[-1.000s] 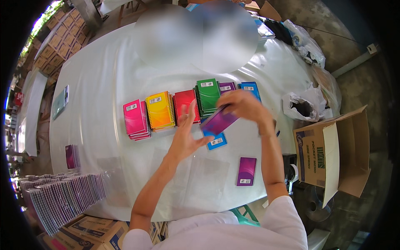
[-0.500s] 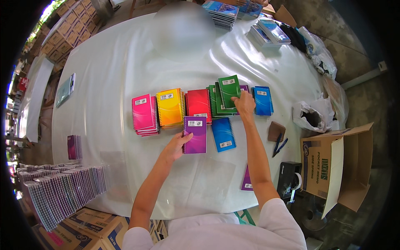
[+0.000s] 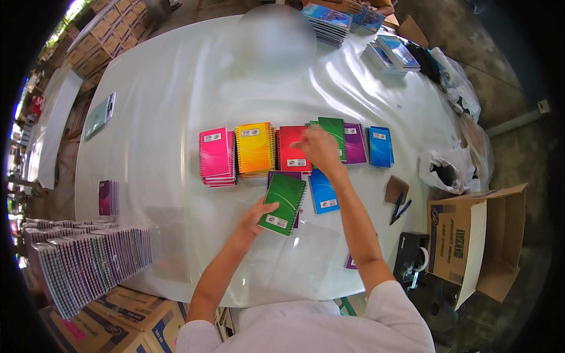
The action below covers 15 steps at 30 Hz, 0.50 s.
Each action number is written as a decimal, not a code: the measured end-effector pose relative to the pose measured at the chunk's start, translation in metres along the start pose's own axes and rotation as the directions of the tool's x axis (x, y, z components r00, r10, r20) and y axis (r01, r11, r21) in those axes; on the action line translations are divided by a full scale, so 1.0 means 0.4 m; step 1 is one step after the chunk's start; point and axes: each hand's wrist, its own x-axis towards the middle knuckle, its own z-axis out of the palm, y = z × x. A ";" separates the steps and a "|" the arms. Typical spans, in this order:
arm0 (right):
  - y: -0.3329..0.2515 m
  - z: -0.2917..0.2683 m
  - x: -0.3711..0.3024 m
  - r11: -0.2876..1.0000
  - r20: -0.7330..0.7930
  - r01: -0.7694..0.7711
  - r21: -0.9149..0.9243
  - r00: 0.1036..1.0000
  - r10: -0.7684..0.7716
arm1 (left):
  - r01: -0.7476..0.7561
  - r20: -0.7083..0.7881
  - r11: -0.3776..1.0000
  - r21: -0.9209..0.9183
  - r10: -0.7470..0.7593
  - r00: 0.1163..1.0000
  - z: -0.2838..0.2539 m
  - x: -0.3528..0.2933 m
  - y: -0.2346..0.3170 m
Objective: The person packages small colorful notebooks by placing stacks into plastic sleeves and securing them with tape.
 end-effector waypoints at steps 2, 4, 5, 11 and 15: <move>0.031 0.067 -0.002 0.950 -0.235 -0.259 -0.174 0.948 0.215 | -0.057 -0.135 0.993 -0.103 0.043 0.990 0.012 -0.012 -0.015; 0.045 0.151 -0.026 0.929 -0.379 -0.274 -0.249 0.910 0.167 | -0.139 -0.304 0.987 -0.075 0.110 0.946 -0.019 -0.020 -0.042; 0.057 0.166 -0.022 0.947 -0.378 -0.275 -0.167 0.905 0.196 | -0.142 -0.316 0.989 -0.045 0.121 0.941 -0.034 -0.021 -0.051; -0.011 -0.053 0.004 0.892 -0.108 0.223 0.393 0.975 -0.196 | -0.108 -0.290 0.993 -0.047 0.090 0.953 -0.115 -0.088 -0.051; -0.195 -0.115 0.013 0.708 0.324 0.553 0.439 0.638 -0.699 | -0.078 -0.198 0.984 -0.160 0.045 0.979 -0.081 -0.116 -0.032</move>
